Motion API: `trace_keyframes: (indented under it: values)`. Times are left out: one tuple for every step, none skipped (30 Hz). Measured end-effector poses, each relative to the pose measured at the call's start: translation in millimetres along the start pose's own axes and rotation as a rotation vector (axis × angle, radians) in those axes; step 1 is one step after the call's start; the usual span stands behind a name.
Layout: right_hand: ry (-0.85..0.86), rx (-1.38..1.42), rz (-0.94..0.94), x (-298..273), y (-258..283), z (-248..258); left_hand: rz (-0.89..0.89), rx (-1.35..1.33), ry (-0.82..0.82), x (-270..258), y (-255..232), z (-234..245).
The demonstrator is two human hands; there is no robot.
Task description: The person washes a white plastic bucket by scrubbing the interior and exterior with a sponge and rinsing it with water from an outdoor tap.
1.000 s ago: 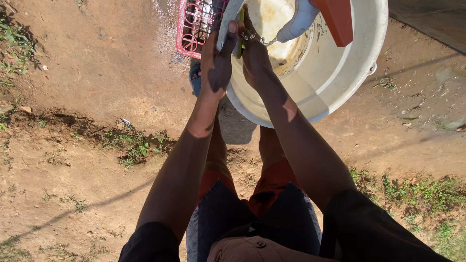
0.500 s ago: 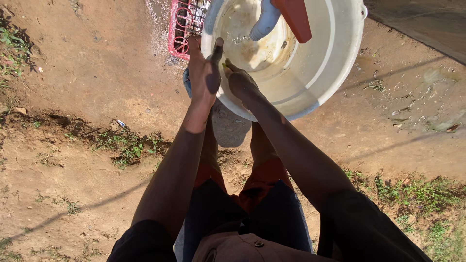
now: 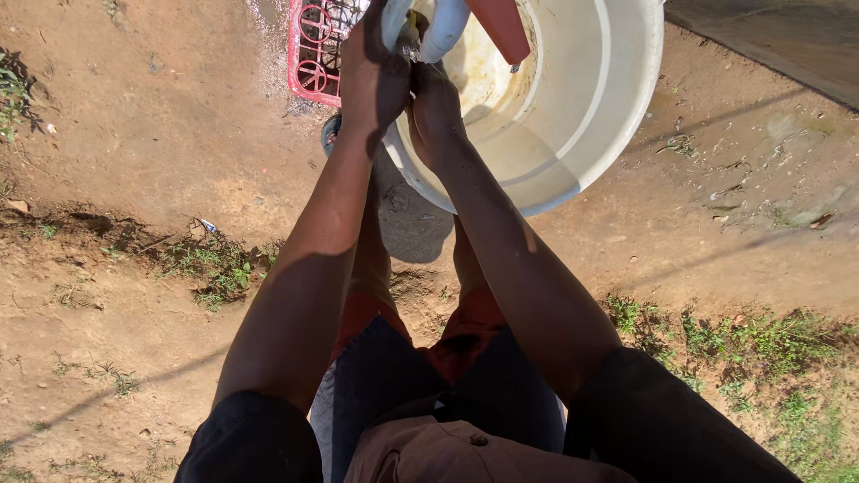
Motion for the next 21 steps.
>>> trace_keyframes:
  values:
    - [0.023, -0.044, 0.031, -2.2, 2.1, 0.1, 0.133, -0.185, 0.087, -3.7, 8.4, -10.8]
    - [0.048, -0.088, 0.062, -5.7, 9.3, -0.9, 0.264, -0.371, 0.175, -10.1, 15.5, -20.7]
    - [0.075, -0.13, 0.097, -13.5, 16.7, -5.5, 0.321, -0.621, 0.164, -17.1, 17.4, -21.3]
    - [0.055, -0.236, -0.006, -31.0, 18.1, -13.9, 0.377, -0.871, 0.15, -25.8, 17.1, -22.8]
    - [0.036, -0.352, -0.096, -45.7, 27.9, -18.2, 0.417, -1.129, 0.137, -22.4, 13.1, -29.0]
    - [0.014, -0.467, -0.185, -60.0, 36.3, -21.8, 0.249, -1.028, 0.177, -19.4, 1.0, -22.6]
    - [0.021, -0.361, -0.162, -74.2, 48.3, -27.5, 0.083, -0.93, 0.22, -27.2, -10.9, -17.6]
    - [0.029, -0.254, -0.138, -87.8, 58.9, -33.9, -0.081, -0.828, 0.26, -30.0, -23.7, -17.3]
    - [0.043, -0.141, -0.13, -101.6, 66.4, -42.9, -0.132, -0.797, 0.284, -30.0, -30.9, -24.1]
    - [0.093, -0.178, -0.067, -111.0, 84.5, -52.5, -0.182, -0.766, 0.308, -29.6, -39.7, -34.9]
    - [0.146, -0.204, -0.015, -124.6, 101.9, -63.1, -0.222, -0.728, 0.33, -35.5, -45.9, -40.7]
    - [0.2, -0.23, 0.037, -139.6, 119.8, -73.9, -0.343, -0.488, 0.282, -36.6, -55.9, -41.4]
    - [0.177, -0.271, 0.072, -150.0, 138.5, -78.7, -0.467, -0.241, 0.232, -27.9, -68.2, -43.5]
    - [0.154, -0.312, 0.108, -161.2, 157.7, -81.0, -0.584, 0.01, 0.181, -26.4, -81.7, -45.7]
    - [0.136, -0.352, 0.156, -165.6, 175.0, -82.1, -0.477, -0.176, 0.243, -17.4, -82.1, -46.9]
    - [0.08, -0.273, 0.149, -167.7, 186.0, -76.0, -0.367, -0.361, 0.305, -10.2, -83.0, -49.1]
    - [0.019, -0.193, 0.139, -171.1, 193.9, -65.6, -0.251, -0.547, 0.368, -4.1, -82.5, -50.9]
    - [-0.041, -0.113, 0.127, -171.9, 194.5, -53.8, -0.407, -0.333, 0.231, 2.4, -92.0, -36.0]
    - [-0.063, -0.069, 0.129, -176.9, 190.3, -42.9, -0.55, -0.125, 0.098, 1.8, -100.2, -26.7]
    - [-0.084, -0.025, 0.131, -180.9, 183.8, -30.2, -0.688, 0.085, -0.036, -1.1, -105.4, -21.5]
    - [-0.104, 0.016, 0.138, -181.1, 179.5, -15.2, -0.62, 0.127, -0.06, 8.9, -95.8, -22.1]
Point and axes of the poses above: each hand's wrist, its own x-axis towards the middle knuckle, its own z-axis out of the back of the hand, y = z × x, the point moved 7 cm from there along x, towards the middle knuckle, and after that the axes turned 6 degrees about y, right-handed, at the moved point
